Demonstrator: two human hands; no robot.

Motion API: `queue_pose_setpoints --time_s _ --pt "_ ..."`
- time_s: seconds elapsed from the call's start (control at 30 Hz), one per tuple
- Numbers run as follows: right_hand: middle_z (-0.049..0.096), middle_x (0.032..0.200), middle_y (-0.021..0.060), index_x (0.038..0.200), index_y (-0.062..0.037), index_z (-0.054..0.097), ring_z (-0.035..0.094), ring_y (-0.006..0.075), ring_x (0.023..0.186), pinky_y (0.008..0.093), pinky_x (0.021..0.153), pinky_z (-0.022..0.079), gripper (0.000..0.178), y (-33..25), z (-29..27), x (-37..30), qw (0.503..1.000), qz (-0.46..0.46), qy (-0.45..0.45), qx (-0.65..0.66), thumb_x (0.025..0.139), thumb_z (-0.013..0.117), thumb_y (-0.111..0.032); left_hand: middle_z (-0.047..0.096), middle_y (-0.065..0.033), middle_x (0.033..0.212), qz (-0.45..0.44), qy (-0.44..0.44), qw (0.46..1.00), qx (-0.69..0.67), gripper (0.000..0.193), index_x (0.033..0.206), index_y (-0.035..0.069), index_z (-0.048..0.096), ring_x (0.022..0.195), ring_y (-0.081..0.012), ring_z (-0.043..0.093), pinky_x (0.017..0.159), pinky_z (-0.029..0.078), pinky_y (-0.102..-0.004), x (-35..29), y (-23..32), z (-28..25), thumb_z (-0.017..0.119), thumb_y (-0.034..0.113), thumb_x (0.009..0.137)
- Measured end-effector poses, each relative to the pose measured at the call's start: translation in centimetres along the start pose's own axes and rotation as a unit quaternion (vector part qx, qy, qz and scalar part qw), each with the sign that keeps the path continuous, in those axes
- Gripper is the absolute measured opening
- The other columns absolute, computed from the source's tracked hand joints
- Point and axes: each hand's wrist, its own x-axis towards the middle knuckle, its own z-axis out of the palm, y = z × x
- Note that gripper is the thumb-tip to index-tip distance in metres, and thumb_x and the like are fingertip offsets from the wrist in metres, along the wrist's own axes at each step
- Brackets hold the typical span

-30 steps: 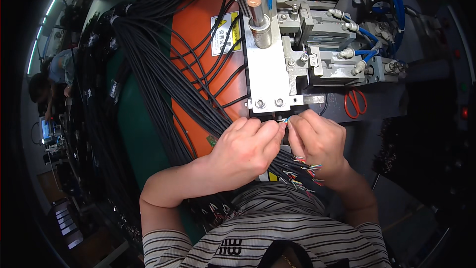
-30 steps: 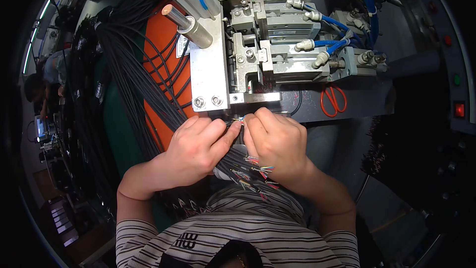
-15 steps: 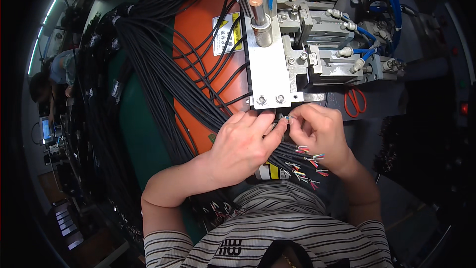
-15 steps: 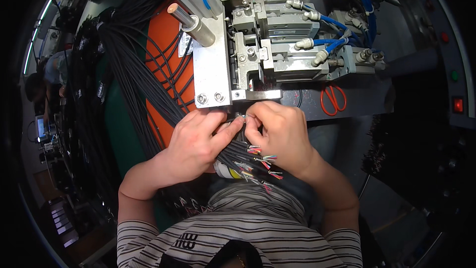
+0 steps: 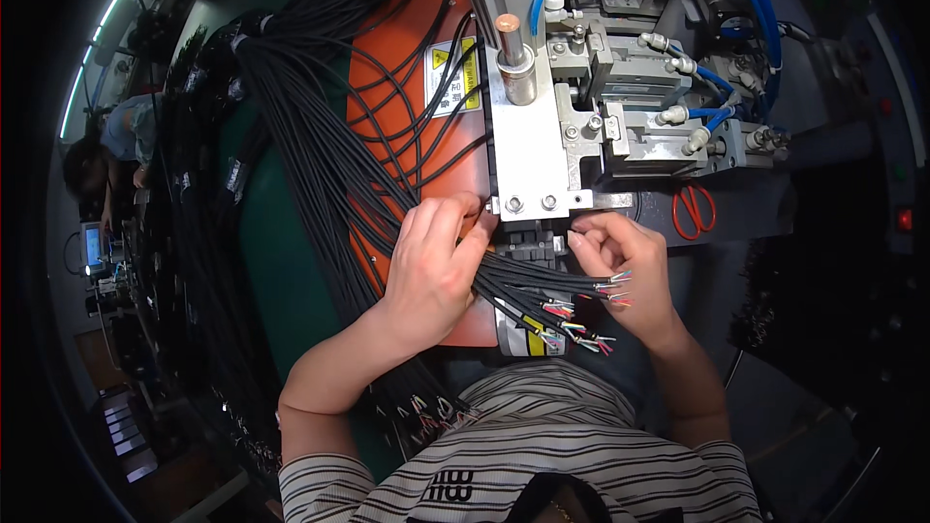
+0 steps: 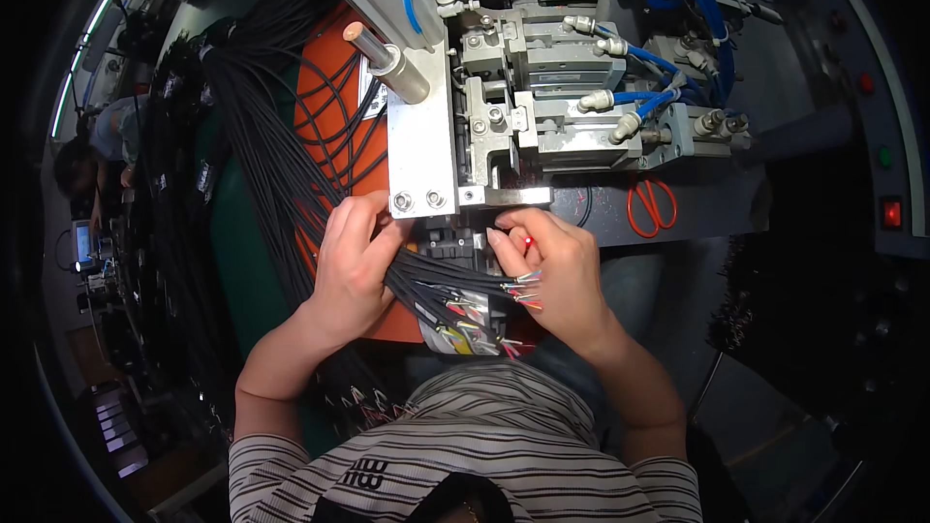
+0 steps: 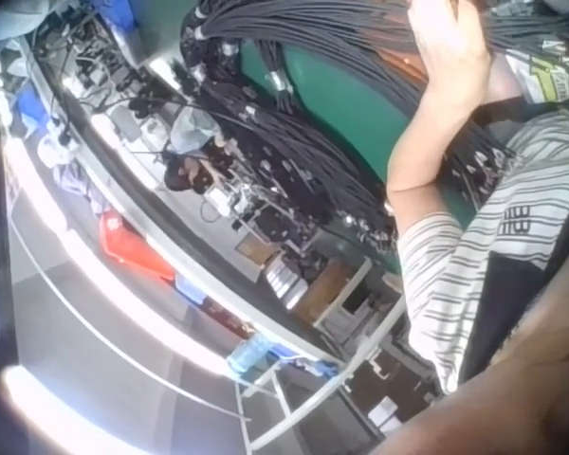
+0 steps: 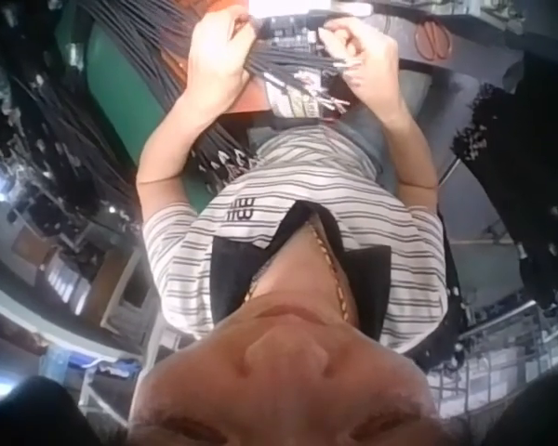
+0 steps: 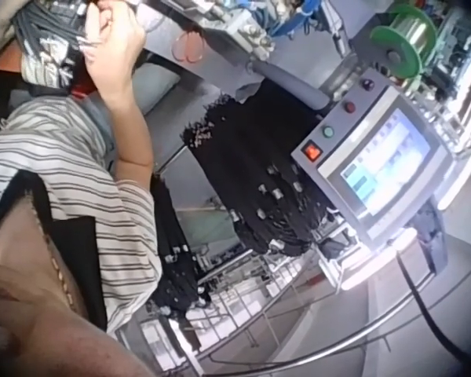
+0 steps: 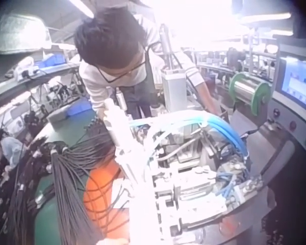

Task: Assembling wire bundles and feeding them into a crimping or labeling machine on a factory assembly line.

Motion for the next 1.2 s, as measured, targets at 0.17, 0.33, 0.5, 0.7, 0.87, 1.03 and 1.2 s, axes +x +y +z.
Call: queue_pose_setpoints --time_s 0.17,0.33,0.5,0.7,0.87,1.03,1.2 --pt "0.057 0.071 -0.0020 0.098 0.0032 0.067 0.043 -0.0009 0.053 0.0173 0.047 0.032 0.017 -1.3 -0.2 -1.1 0.999 -0.003 -0.013 0.051 0.082 0.072 0.003 0.059 -0.0137 0.099 0.087 0.032 0.996 -0.011 0.035 0.103 -0.005 0.066 0.090 -0.0304 0.058 0.078 0.047 -0.0419 -0.3 -0.5 -0.5 0.064 0.005 0.069" --pt "0.059 0.086 0.0009 0.111 0.0015 0.066 0.044 -0.0011 0.058 0.0162 0.052 0.032 0.037 -3.2 -0.3 -1.5 0.971 0.001 -0.122 0.208 0.076 0.072 0.011 0.061 -0.0111 0.082 0.186 0.046 0.975 -0.116 0.040 0.101 -0.005 0.064 0.069 -0.0263 0.060 0.059 0.046 -0.0340 -0.8 -0.8 -0.4 0.075 0.015 0.068" --pt "0.063 0.099 0.0086 0.109 0.0041 0.065 0.059 0.0053 0.072 0.0180 0.060 0.046 0.027 -2.0 -0.2 -1.3 0.962 -0.009 -0.104 0.251 0.083 0.063 0.014 0.063 -0.0093 0.080 0.130 -0.016 0.986 -0.103 0.038 0.103 -0.003 0.065 0.065 -0.0226 0.062 0.055 0.044 -0.0322 -1.1 -0.3 -0.7 0.076 0.018 0.074" --pt "0.066 0.101 0.0134 0.105 0.0044 0.066 0.066 0.0129 0.082 0.0225 0.067 0.052 0.017 -3.3 0.4 -1.6 0.939 0.103 -0.026 0.326 0.090 0.061 0.007 0.066 -0.0088 0.076 0.044 0.005 0.979 -0.198 0.029 0.101 -0.001 0.066 0.060 -0.0231 0.064 0.054 0.045 -0.0332 0.2 0.9 0.3 0.077 0.013 0.077" --pt "0.066 0.100 0.0151 0.104 0.0055 0.067 0.066 0.0146 0.078 0.0227 0.065 0.052 0.014 -2.2 0.5 -1.1 0.991 -0.123 0.025 0.055 0.092 0.059 0.003 0.068 -0.0098 0.080 0.026 -0.050 0.967 -0.248 0.039 0.101 0.001 0.064 0.069 -0.0277 0.068 0.062 0.052 -0.0364 0.6 0.6 -0.1 0.078 0.006 0.064" --pt "0.065 0.099 0.0149 0.105 0.0069 0.067 0.066 0.0144 0.073 0.0215 0.058 0.050 0.016 -1.9 -1.0 0.0 0.938 0.025 -0.117 0.326 0.090 0.061 0.004 0.068 -0.0098 0.078 0.035 -0.081 0.935 -0.344 0.039 0.101 0.000 0.066 0.068 -0.0245 0.067 0.060 0.048 -0.0333 1.2 -0.9 -0.2 0.082 0.020 0.071" --pt "0.062 0.096 0.0088 0.105 0.0052 0.067 0.063 0.0099 0.073 0.0192 0.060 0.047 0.017 -1.0 -1.0 0.4 0.908 0.037 -0.186 0.374 0.088 0.063 0.007 0.068 -0.0105 0.083 0.061 -0.169 0.898 -0.400 0.047 0.105 0.000 0.066 0.074 -0.0266 0.068 0.066 0.049 -0.0343 1.6 -1.6 -0.4 0.084 0.022 0.067"
